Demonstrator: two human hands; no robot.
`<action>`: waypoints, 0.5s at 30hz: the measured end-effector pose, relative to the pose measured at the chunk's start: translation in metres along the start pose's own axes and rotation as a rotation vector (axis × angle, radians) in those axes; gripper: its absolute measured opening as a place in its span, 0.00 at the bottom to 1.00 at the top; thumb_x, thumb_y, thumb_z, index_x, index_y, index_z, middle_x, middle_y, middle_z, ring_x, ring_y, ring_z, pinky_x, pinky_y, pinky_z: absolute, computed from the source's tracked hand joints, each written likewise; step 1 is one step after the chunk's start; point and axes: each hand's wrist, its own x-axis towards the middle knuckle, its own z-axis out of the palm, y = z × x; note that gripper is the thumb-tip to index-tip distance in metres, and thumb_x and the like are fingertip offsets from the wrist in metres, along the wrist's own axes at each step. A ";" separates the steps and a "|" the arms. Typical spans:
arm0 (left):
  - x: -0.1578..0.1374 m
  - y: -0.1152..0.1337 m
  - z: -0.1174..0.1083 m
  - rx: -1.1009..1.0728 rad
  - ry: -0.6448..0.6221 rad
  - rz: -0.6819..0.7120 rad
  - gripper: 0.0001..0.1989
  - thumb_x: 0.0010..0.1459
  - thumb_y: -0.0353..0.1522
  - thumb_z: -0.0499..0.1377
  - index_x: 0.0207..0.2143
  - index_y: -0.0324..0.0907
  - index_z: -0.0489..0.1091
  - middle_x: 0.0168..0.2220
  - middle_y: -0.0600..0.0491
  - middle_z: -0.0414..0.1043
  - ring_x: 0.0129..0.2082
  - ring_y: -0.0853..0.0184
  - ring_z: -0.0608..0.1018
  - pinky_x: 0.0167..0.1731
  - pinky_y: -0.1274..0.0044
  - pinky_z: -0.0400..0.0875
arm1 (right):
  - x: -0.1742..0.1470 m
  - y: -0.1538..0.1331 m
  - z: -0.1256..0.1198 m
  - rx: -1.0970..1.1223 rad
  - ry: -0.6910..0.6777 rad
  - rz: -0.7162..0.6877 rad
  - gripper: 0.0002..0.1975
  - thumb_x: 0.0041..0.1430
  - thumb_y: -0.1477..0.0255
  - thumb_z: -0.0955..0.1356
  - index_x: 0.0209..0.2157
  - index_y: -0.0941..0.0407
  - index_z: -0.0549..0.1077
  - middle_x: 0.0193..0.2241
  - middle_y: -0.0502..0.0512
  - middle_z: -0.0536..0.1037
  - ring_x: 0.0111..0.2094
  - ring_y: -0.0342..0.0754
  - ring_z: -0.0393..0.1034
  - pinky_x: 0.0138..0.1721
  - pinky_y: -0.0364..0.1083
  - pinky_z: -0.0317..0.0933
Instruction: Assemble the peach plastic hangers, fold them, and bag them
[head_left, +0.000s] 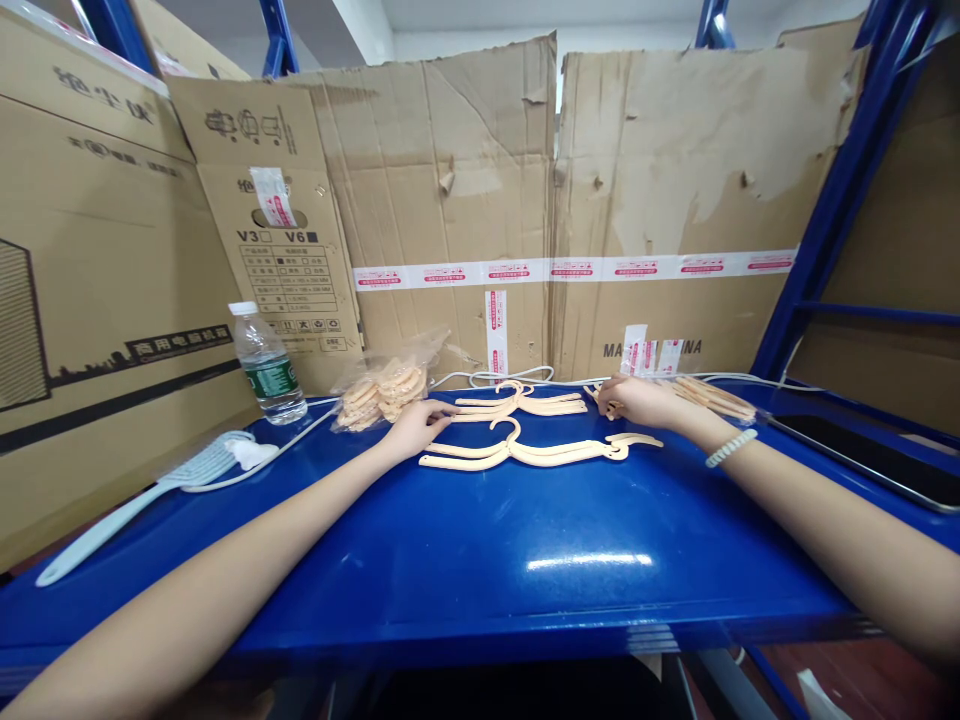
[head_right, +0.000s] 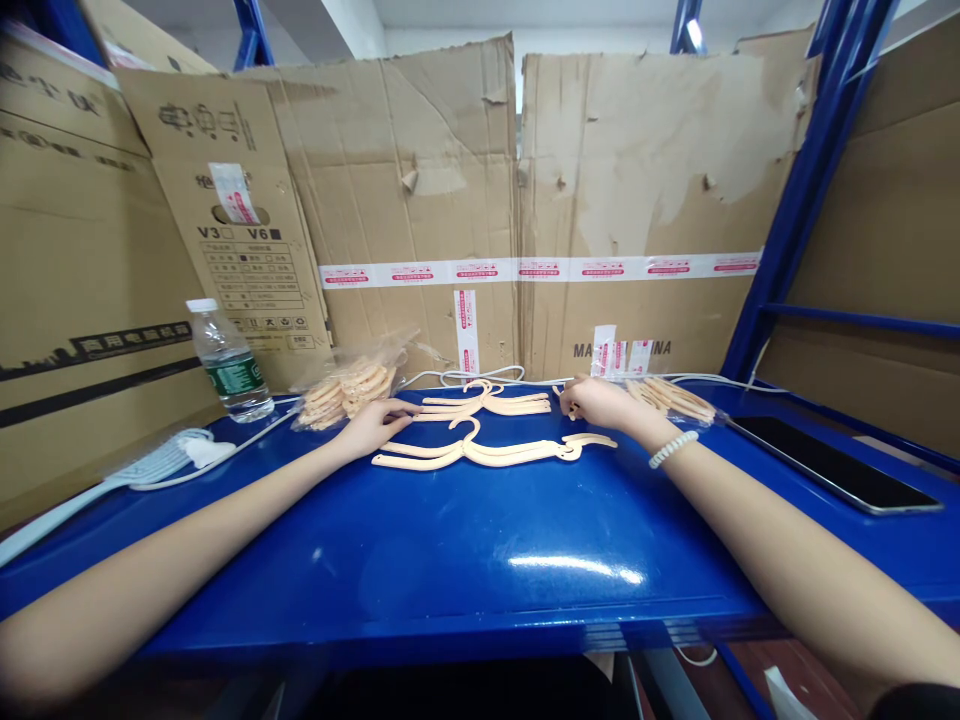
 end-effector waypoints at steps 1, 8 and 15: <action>0.000 0.000 0.000 0.002 -0.005 0.003 0.13 0.53 0.31 0.56 0.39 0.41 0.76 0.41 0.47 0.77 0.37 0.63 0.79 0.39 0.72 0.74 | 0.000 0.000 0.000 0.009 -0.001 -0.005 0.14 0.46 0.85 0.61 0.28 0.57 0.75 0.31 0.58 0.76 0.35 0.49 0.69 0.38 0.44 0.61; 0.005 -0.001 0.001 0.044 -0.021 0.025 0.11 0.52 0.33 0.59 0.37 0.42 0.77 0.37 0.48 0.75 0.33 0.64 0.77 0.36 0.73 0.72 | -0.002 -0.005 -0.010 0.139 0.112 0.042 0.08 0.52 0.75 0.63 0.32 0.56 0.74 0.35 0.59 0.76 0.39 0.52 0.69 0.42 0.48 0.62; 0.007 0.002 0.007 0.077 -0.006 0.017 0.08 0.48 0.32 0.62 0.33 0.42 0.76 0.36 0.49 0.76 0.30 0.66 0.76 0.37 0.73 0.71 | -0.001 -0.006 -0.019 0.265 0.371 0.231 0.13 0.54 0.63 0.64 0.32 0.58 0.74 0.33 0.60 0.76 0.33 0.51 0.69 0.36 0.49 0.64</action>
